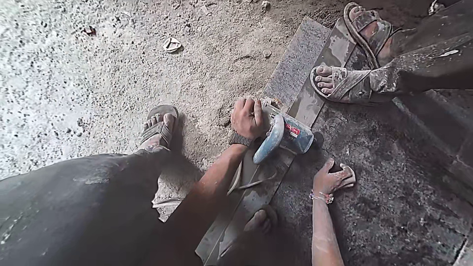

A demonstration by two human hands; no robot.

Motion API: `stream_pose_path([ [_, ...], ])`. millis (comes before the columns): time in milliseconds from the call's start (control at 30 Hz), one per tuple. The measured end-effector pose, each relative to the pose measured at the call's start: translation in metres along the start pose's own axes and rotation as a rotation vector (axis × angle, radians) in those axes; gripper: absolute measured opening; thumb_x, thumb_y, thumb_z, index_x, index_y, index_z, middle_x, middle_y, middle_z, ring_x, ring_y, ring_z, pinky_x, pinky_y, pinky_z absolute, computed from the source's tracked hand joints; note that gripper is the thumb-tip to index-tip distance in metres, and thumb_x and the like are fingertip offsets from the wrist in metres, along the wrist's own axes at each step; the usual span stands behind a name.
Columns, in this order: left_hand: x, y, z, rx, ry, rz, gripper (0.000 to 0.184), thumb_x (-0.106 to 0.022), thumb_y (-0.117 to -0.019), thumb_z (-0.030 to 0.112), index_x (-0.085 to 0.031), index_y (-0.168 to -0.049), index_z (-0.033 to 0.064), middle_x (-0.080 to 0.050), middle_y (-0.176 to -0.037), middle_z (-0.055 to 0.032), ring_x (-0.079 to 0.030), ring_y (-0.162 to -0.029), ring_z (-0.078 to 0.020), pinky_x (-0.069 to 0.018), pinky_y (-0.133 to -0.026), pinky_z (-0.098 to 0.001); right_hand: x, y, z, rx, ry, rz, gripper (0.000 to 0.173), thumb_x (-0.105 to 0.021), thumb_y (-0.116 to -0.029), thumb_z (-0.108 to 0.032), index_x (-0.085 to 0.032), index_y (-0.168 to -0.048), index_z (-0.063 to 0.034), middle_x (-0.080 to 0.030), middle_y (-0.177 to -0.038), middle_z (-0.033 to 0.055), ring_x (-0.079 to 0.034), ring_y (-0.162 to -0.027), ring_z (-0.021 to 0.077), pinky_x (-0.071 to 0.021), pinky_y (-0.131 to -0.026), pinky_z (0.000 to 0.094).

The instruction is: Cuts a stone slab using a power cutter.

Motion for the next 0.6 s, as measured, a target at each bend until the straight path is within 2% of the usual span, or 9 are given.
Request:
stream_pose_path([
  [100,-0.0015,0.0001,-0.0012,0.000,0.004,-0.014,0.049,-0.037,-0.1061,0.036,-0.063,-0.078,0.0062,-0.064,-0.085,-0.0126,-0.066,-0.087,-0.0282,-0.0522,-0.072,-0.0459,0.0016,0.0021,-0.0074,-0.020,0.049,-0.025,0.057,-0.057,-0.1022,-0.041,-0.057,-0.134,0.0068,-0.044,-0.149,0.0333,-0.037,-0.144,0.0478,-0.0271,-0.120,0.0526],
  [333,-0.0066,-0.0043,-0.0021,-0.025,-0.004,0.008,0.048,-0.040,-0.1077,0.037,-0.061,-0.078,0.0061,-0.058,-0.080,-0.0108,-0.062,-0.080,-0.0253,-0.0500,-0.070,-0.0420,0.0007,-0.0002,-0.0052,0.011,0.060,0.000,0.054,-0.056,-0.1029,-0.038,-0.059,-0.130,0.0082,-0.050,-0.144,0.0331,-0.042,-0.140,0.0486,-0.0296,-0.118,0.0528],
  [600,-0.0098,-0.0085,-0.0002,-0.027,0.008,0.003,0.047,-0.040,-0.1079,0.036,-0.061,-0.078,0.0057,-0.060,-0.083,-0.0112,-0.063,-0.083,-0.0252,-0.0499,-0.072,-0.0421,0.0009,-0.0023,-0.0046,0.007,0.073,-0.019,0.052,-0.054,-0.1038,-0.037,-0.059,-0.130,0.0079,-0.051,-0.144,0.0321,-0.044,-0.140,0.0468,-0.0303,-0.118,0.0527],
])
Point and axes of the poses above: each hand's wrist, its own y-axis away from the middle knuckle, its own x-axis out of the back of the hand, z = x × y, the point moved 4 cm from there along -y, towards the middle knuckle
